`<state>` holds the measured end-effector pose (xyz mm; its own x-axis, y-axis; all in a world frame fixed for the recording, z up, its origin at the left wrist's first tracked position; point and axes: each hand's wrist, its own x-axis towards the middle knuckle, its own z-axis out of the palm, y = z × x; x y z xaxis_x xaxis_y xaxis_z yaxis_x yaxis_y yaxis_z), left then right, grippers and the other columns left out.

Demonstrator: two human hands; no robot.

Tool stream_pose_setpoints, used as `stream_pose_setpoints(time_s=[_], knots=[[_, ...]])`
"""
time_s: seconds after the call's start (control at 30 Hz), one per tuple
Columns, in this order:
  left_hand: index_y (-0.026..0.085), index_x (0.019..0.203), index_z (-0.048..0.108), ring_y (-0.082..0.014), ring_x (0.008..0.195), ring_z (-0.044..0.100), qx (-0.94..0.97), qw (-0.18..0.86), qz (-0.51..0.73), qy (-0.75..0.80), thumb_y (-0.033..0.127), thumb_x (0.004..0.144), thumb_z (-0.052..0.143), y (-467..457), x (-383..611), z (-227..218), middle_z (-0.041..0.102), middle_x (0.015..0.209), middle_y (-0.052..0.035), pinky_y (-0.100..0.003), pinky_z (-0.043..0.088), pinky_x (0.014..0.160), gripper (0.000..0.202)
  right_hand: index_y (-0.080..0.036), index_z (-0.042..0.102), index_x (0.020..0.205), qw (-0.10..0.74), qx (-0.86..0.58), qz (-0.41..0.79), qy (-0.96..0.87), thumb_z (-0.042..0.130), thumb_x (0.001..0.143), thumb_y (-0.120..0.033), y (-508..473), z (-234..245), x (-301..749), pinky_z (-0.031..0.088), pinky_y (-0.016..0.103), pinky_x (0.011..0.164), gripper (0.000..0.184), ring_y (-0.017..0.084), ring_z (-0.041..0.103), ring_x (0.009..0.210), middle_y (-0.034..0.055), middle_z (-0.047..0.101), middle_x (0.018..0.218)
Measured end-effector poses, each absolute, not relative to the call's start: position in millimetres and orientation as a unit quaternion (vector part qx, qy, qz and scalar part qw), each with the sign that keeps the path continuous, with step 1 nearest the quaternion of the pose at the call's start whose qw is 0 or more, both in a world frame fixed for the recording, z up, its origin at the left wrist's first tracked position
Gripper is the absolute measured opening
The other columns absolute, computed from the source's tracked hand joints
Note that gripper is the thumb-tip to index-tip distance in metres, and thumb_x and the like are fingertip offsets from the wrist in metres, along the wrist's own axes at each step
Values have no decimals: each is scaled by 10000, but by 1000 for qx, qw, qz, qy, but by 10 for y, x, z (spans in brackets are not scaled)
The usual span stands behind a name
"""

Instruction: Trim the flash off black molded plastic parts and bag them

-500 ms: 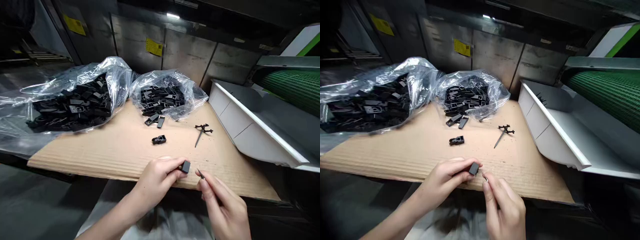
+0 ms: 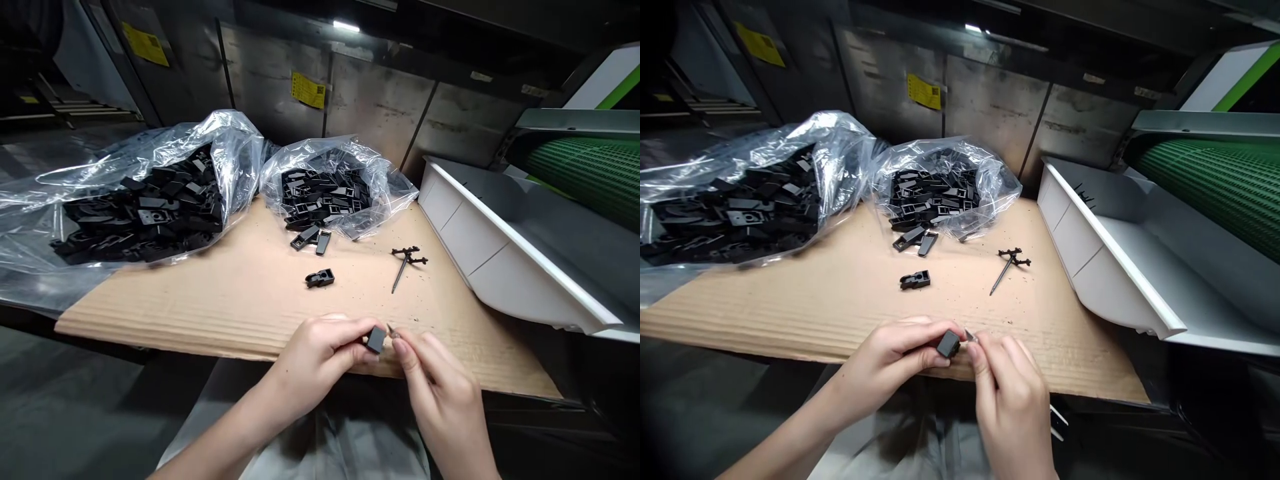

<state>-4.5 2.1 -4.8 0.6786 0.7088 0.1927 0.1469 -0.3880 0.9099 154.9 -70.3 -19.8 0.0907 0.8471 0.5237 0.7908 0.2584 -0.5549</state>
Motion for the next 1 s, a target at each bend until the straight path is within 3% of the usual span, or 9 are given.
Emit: stream_pose_setpoints(time_s=[0.17, 0.37, 0.43, 0.53, 0.63, 0.73, 0.87, 1.0], knots=[[213, 983, 646, -132, 746, 510, 738, 497, 335, 310, 146, 791, 547, 27, -58, 2, 559, 792, 9, -192, 382, 678, 226, -207, 646, 891, 454, -628, 42, -630, 501, 848, -239, -734, -202, 1666, 495, 126, 615, 155, 125, 643, 807, 31, 678, 871], [191, 1020, 615, -111, 607, 459, 667, 596, 321, 312, 232, 806, 534, 38, -78, -6, 506, 675, 24, -196, 372, 576, 232, -222, 637, 846, 445, -627, 54, -637, 497, 847, -263, -764, -222, 1682, 489, 108, 633, 146, 107, 638, 769, 0, 654, 781], [186, 1040, 582, -113, 625, 479, 643, 634, 309, 299, 276, 815, 528, 35, -81, -5, 537, 705, 16, -206, 390, 603, 248, -223, 627, 836, 446, -626, 50, -637, 497, 846, -257, -766, -231, 1666, 487, 114, 635, 135, 109, 634, 768, -2, 647, 778], [164, 905, 562, -122, 700, 507, 624, 649, 326, 289, 335, 819, 527, 21, -69, 1, 576, 823, -18, -219, 409, 659, 195, -219, 611, 829, 442, -626, 36, -641, 481, 855, -253, -773, -248, 1652, 485, 127, 630, 137, 114, 631, 768, 7, 645, 792], [180, 912, 507, -97, 652, 512, 597, 651, 352, 310, 283, 857, 473, 2, -42, -1, 588, 808, -9, -199, 415, 622, 122, -199, 600, 863, 418, -627, 24, -657, 450, 869, -263, -794, -255, 1649, 492, 142, 652, 164, 122, 631, 783, 22, 615, 766], [212, 1100, 485, -125, 811, 559, 604, 627, 365, 330, 175, 802, 549, -1, -22, -11, 599, 873, -3, -205, 427, 720, 306, -166, 582, 976, 362, -621, 18, -695, 445, 869, -265, -822, -232, 1643, 503, 155, 654, 200, 126, 633, 770, 41, 589, 784], [169, 922, 639, -149, 922, 556, 671, 563, 360, 321, 135, 780, 573, 24, -16, -16, 630, 949, -16, -187, 399, 808, 160, -131, 526, 1101, 348, -567, -30, -746, 422, 873, -166, -825, -170, 1615, 499, 152, 649, 253, 112, 641, 712, 44, 619, 780], [143, 874, 666, -142, 875, 567, 705, 529, 366, 297, 96, 779, 564, 36, -17, -1, 635, 893, -17, -173, 403, 789, 147, -131, 553, 990, 382, -545, -79, -742, 451, 855, -122, -766, -132, 1572, 488, 175, 625, 170, 114, 636, 650, 42, 656, 760]])
